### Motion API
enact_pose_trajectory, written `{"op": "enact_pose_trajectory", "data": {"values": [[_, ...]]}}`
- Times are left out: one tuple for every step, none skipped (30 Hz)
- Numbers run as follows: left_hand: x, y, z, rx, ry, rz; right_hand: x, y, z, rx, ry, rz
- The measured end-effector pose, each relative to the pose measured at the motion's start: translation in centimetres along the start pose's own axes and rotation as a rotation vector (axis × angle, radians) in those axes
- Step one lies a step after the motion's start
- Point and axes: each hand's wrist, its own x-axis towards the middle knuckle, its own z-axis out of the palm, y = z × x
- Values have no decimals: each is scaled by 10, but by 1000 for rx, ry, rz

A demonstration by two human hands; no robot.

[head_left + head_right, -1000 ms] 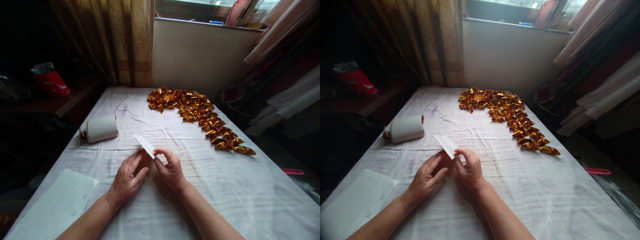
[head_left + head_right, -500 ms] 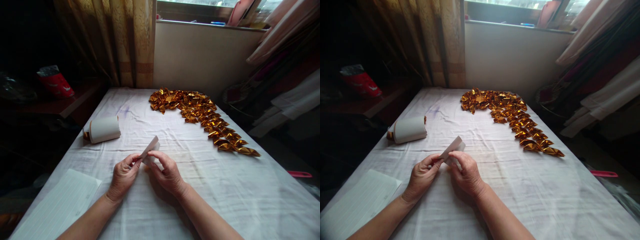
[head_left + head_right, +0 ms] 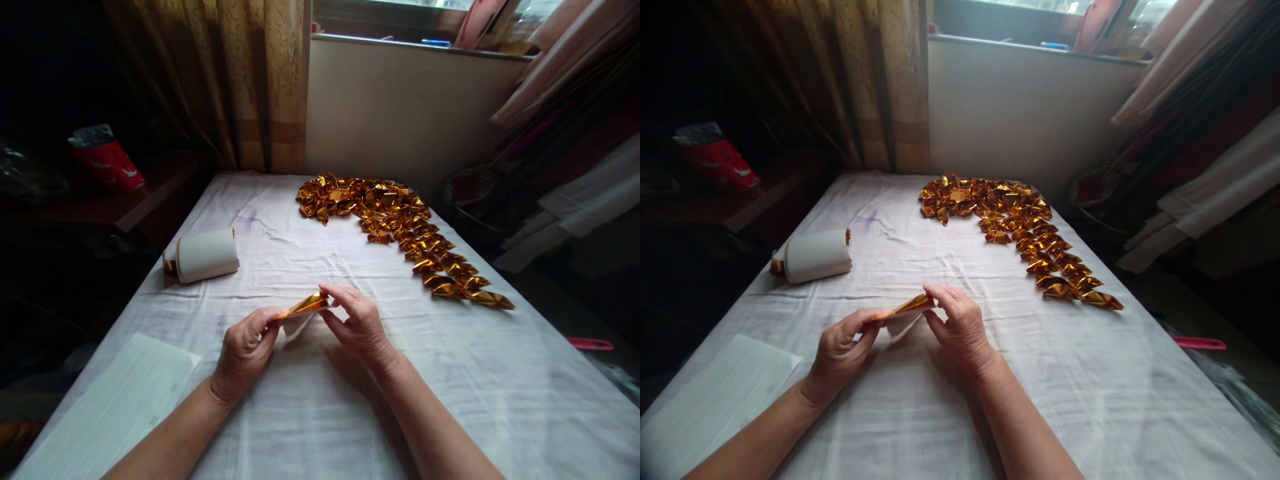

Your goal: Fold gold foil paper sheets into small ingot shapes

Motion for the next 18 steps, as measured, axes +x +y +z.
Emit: {"op": "enact_pose_trajectory", "data": {"values": [[0,0,-1,10,-1,19,1,0,-1,-11,3,-26],[1,0,-1,31,0,43,1,-1,-2,-25,2,-52],[2,0,-3,58,2,73,2,-1,-3,-41,0,-76],[2,0,-4,90,7,110,2,-2,-4,-62,-1,-99],[3,0,-6,123,16,152,2,-2,-5,-86,0,-119],[4,0,-7,155,30,195,2,-3,-6,-115,4,-136],[5,0,-9,183,43,236,2,-4,-7,-145,17,-151],[6,1,-10,207,57,273,2,-5,-8,-171,36,-164],[6,1,-11,228,66,305,2,-5,-8,-190,57,-177],[7,1,-12,243,66,334,1,-5,-8,-201,78,-189],[7,2,-13,250,58,354,1,-5,-8,-207,100,-200],[7,3,-13,248,44,362,0,-5,-7,-207,118,-211],[6,3,-13,237,25,356,-1,-4,-6,-205,134,-220],[6,4,-12,216,8,341,-1,-3,-5,-202,143,-226],[5,5,-11,189,-6,316,-2,-2,-4,-197,149,-228],[5,5,-10,159,-17,288,-3,-1,-3,-192,146,-225],[4,5,-9,130,-24,264,-4,-1,-1,-186,138,-221],[4,5,-8,100,-30,246,-4,0,-1,-179,126,-216]]}}
